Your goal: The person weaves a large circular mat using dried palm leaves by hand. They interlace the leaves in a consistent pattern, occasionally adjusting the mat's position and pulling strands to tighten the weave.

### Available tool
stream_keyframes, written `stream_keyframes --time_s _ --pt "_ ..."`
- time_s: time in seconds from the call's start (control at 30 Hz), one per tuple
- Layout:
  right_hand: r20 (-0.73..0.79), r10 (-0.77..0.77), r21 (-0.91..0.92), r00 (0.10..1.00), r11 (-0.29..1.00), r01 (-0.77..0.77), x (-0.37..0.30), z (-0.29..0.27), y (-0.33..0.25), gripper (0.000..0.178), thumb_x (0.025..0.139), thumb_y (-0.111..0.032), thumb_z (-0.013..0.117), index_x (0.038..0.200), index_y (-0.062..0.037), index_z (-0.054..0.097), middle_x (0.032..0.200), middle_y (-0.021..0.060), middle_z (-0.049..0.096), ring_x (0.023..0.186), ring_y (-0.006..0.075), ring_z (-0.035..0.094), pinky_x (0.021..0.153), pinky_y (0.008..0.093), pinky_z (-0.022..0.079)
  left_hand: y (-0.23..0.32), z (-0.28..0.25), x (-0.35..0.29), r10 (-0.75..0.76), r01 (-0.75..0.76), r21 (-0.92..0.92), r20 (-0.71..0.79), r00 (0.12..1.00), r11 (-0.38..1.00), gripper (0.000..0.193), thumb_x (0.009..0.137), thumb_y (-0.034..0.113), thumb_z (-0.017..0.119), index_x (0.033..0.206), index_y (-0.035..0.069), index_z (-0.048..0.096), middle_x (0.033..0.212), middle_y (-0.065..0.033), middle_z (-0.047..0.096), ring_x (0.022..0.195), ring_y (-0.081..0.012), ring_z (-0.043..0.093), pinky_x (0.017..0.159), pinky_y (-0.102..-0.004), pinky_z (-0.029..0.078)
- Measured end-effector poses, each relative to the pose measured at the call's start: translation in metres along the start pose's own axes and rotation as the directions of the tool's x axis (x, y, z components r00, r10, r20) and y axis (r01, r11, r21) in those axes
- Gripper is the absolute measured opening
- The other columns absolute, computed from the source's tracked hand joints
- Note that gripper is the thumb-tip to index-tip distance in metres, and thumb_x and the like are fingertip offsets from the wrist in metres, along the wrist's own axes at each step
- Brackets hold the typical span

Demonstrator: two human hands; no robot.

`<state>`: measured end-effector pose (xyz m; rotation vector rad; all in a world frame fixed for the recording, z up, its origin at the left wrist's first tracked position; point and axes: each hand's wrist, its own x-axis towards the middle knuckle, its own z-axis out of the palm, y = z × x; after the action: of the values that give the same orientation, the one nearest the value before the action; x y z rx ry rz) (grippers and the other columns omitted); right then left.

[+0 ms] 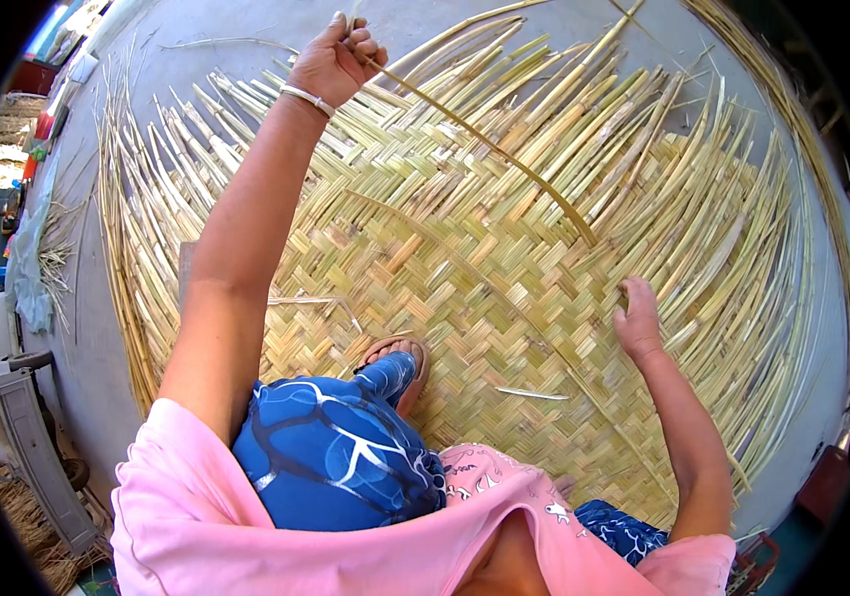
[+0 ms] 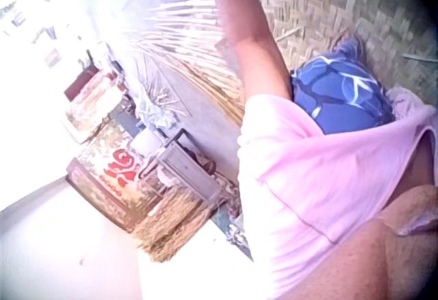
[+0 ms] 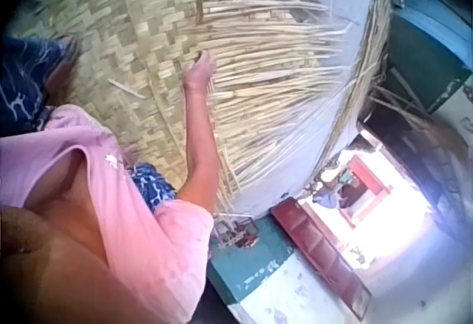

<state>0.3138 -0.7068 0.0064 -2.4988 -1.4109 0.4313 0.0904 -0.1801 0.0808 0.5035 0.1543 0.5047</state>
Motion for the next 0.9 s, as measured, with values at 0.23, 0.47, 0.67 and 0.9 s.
stream_keyframes --time_s 0.23,0.47,0.67,0.9 --pt "-0.147 0.133 -0.177 0.980 0.971 -0.158 -0.001 0.025 -0.018 0.038 0.069 0.001 0.053 0.107 0.0001 0.049 0.118 0.0212 0.048 0.112 0.0385 0.043 0.100 0.0439 0.032 0.027 -0.059 0.017 0.184 -0.178 0.049 -0.223 0.957 0.983 0.019 0.096 0.018 0.046 0.095 0.000 0.052 0.079 -0.0073 0.057 0.075 -0.0215 0.057 0.086 -0.0409 0.049" --pt "-0.274 0.170 -0.201 0.947 0.952 -0.229 -0.005 0.049 -0.016 0.037 0.071 0.001 0.050 0.107 0.0031 0.049 0.121 0.0212 0.047 0.115 0.0380 0.041 0.101 0.0455 0.030 0.027 -0.125 0.043 0.230 -0.033 0.280 -0.710 0.665 0.960 0.022 0.095 0.014 0.046 0.106 -0.005 0.050 0.100 -0.0189 0.062 0.088 -0.0317 0.065 0.072 -0.0414 0.055" --pt "-0.287 0.207 -0.218 0.935 0.937 -0.274 0.000 0.050 -0.026 0.037 0.070 0.001 0.051 0.107 0.0037 0.048 0.120 0.0212 0.048 0.115 0.0378 0.041 0.102 0.0451 0.030 0.057 -0.161 0.050 0.358 -0.116 0.359 -0.739 0.570 0.926 0.018 0.092 0.010 0.050 0.101 -0.005 0.051 0.094 -0.0186 0.063 0.085 -0.0322 0.066 0.066 -0.0419 0.056" --pt "-0.305 0.232 -0.167 0.924 0.942 -0.292 0.000 0.051 -0.027 0.038 0.070 0.001 0.051 0.108 0.0034 0.049 0.114 0.0191 0.050 0.110 0.0362 0.044 0.099 0.0423 0.032 0.121 -0.153 0.042 0.433 -0.340 0.286 -0.732 0.526 0.896 0.013 0.094 0.014 0.046 0.097 0.002 0.050 0.084 -0.0132 0.060 0.073 -0.0276 0.061 0.065 -0.0419 0.053"
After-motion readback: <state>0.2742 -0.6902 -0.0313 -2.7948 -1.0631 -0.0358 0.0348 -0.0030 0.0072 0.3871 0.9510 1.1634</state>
